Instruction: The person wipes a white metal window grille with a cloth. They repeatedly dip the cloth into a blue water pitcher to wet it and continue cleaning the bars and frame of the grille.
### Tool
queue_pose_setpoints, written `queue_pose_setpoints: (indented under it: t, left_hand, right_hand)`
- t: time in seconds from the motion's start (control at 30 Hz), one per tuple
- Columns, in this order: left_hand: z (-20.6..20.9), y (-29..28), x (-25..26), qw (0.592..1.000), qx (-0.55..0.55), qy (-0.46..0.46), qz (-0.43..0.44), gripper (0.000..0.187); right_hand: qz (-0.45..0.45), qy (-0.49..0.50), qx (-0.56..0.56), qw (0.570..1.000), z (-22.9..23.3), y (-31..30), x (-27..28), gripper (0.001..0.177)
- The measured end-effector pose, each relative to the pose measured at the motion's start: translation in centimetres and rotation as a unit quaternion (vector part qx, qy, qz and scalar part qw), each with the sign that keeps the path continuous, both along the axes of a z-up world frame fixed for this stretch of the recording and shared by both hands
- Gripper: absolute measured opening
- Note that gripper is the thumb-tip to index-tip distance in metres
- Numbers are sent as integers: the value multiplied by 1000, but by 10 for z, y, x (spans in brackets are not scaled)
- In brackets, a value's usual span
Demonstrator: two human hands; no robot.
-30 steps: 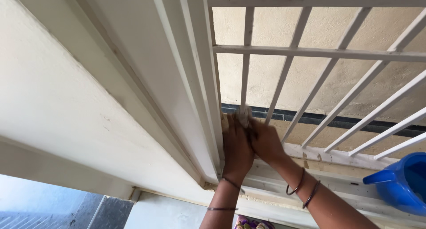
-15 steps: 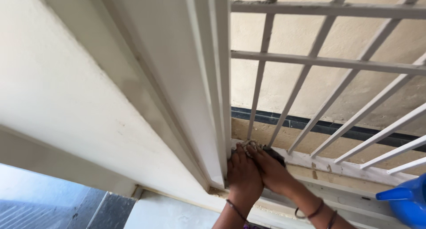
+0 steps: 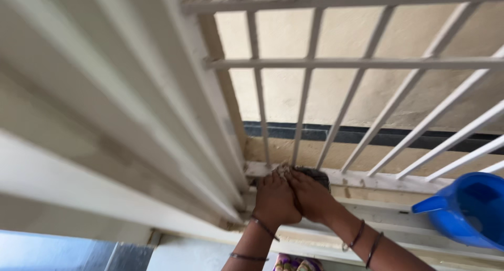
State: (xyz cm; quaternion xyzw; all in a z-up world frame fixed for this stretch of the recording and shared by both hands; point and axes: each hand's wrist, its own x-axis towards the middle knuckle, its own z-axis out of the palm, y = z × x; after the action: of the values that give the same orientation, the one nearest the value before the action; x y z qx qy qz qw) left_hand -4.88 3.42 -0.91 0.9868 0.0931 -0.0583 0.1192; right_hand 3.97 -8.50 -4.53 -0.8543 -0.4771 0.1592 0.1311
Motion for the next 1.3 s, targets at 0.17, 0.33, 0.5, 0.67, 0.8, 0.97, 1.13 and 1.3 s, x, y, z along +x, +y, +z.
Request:
queue_pose_setpoints:
  t: [0.17, 0.33, 0.5, 0.67, 0.8, 0.97, 1.13, 1.3]
  left_hand:
    - [4, -27, 6, 996, -75, -29, -30, 90]
    - [11, -10, -6, 994, -104, -20, -4, 102]
    - [-14, -15, -19, 988, -44, -89, -115, 100]
    - [-24, -58, 26, 973, -121, -48, -189, 108]
    - [-19, -105, 61, 965, -143, -36, -217, 116]
    - [-3, -103, 65, 974, -125, 36, -183, 109]
    - [-14, -65, 35, 988, -116, 31, -100, 95]
    - [-53, -39, 18, 958, -176, -213, -83, 84]
  right_hand:
    - [-59, 1, -43, 997, 4, -35, 7, 51]
    - [-50, 47, 5, 998, 19, -19, -2, 59]
    - [-31, -40, 98, 994, 19, -39, -2, 69]
    - [-151, -42, 2, 988, 14, -100, 11, 57]
    - [-207, -123, 4, 971, 8, -146, 24, 66]
    - [-256, -132, -21, 957, 17, -134, 17, 54]
    - [-226, -79, 60, 969, 21, -88, 0, 47]
    - [-183, 3, 281, 942, 32, -76, -7, 41]
